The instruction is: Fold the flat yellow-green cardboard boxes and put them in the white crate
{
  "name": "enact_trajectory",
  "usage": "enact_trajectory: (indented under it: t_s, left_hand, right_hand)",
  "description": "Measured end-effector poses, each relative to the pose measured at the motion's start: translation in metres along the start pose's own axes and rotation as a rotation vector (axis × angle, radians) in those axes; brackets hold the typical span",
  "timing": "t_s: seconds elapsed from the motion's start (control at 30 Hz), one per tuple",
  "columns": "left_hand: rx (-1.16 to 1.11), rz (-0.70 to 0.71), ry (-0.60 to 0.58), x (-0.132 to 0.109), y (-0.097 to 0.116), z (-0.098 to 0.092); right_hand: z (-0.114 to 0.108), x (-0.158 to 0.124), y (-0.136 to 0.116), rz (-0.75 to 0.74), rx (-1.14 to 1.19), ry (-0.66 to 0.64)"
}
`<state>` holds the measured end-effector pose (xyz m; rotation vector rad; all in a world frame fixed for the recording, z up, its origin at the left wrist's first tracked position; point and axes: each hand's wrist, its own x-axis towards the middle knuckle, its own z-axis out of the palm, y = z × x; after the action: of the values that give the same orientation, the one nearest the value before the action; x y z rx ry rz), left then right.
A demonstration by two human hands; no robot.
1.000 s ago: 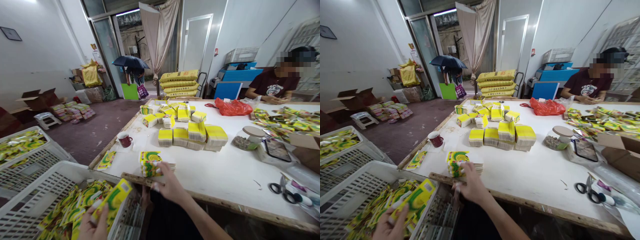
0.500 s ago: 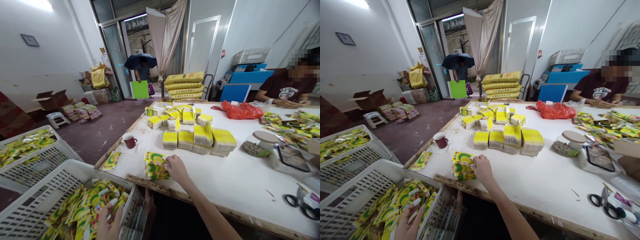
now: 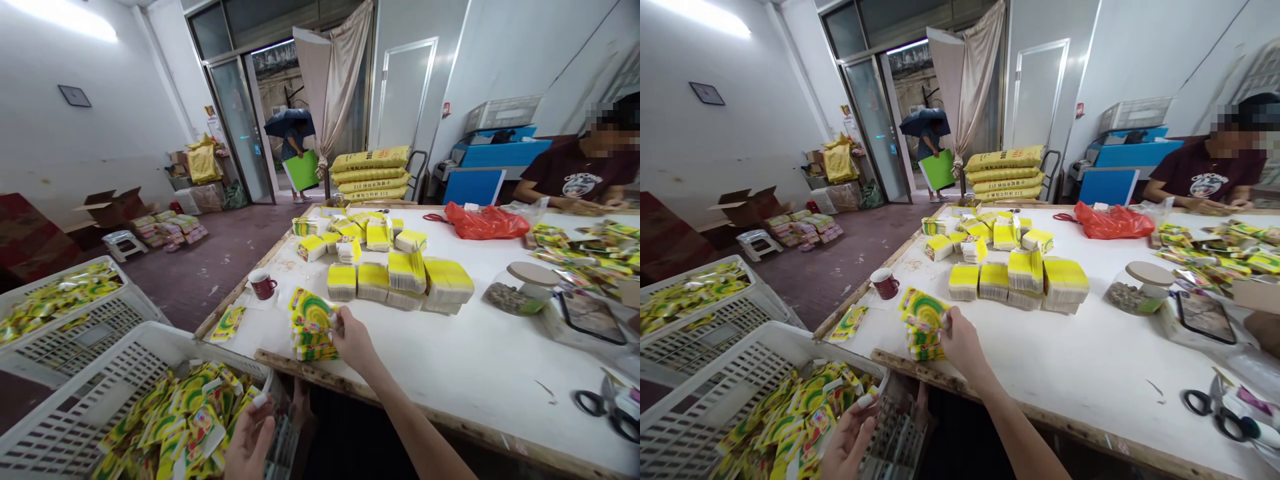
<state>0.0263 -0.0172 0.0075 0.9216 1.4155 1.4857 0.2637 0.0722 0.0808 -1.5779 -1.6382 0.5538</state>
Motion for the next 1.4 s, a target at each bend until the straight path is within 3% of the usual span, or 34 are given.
enact_trajectory:
  t_s: [0.1, 0.17, 0.23, 0.4, 0.57, 0.73, 0.87, 0.97, 1.17, 1.27, 1.4]
  left_hand:
    - [-0.235, 0.09, -0.059, -0.009, 0.006, 0.028]
    - [-0.366, 0.027, -0.135, -0.01, 0.01, 0.038]
    - [-0.424, -0.073, -0.179, -0.008, 0.012, 0.039]
    - [-0.446, -0.199, -0.092, -0.008, 0.0, 0.034]
    - [-0.571, -0.149, 0.157, -0.02, 0.008, 0.049]
    - [-0.656, -0.158, 0.071, -0.018, 0.026, 0.059]
    - [-0.535, -0.21, 0.097, -0.012, 0.013, 0.053]
    - [-0.476, -0.147, 0.081, -0.012, 0.004, 0.049]
    - [-0.328, -0.129, 0.135, -0.013, 0.007, 0.047]
    - [-0.296, -0.089, 0.143, -0.008, 0.011, 0.038]
    - [-0.237, 0.099, 0.032, 0.008, 0.021, 0.0]
  right_hand:
    - [0.007, -0.033, -0.023, -0.152, 0.178, -0.152]
    - [0.015, -0.054, -0.034, -0.236, 0.23, -0.316]
    - [0.023, -0.07, -0.039, -0.253, 0.3, -0.4]
    - [0.038, -0.086, -0.038, -0.149, 0.579, -0.338]
    - [0.055, -0.098, -0.036, -0.041, 0.8, -0.48]
    - [0.062, -0.106, -0.031, 0.054, 0.741, -0.595]
    - [0.05, -0.098, -0.033, 0.118, 0.696, -0.522]
    - [0.041, -0.09, -0.032, 0.102, 0.759, -0.438]
    - [0.047, -0.085, -0.021, 0.015, 0.683, -0.298]
    - [0.042, -0.08, -0.012, -0.121, 0.524, -0.229]
    - [0.015, -0.069, 0.0, -0.442, 0.135, -0.25]
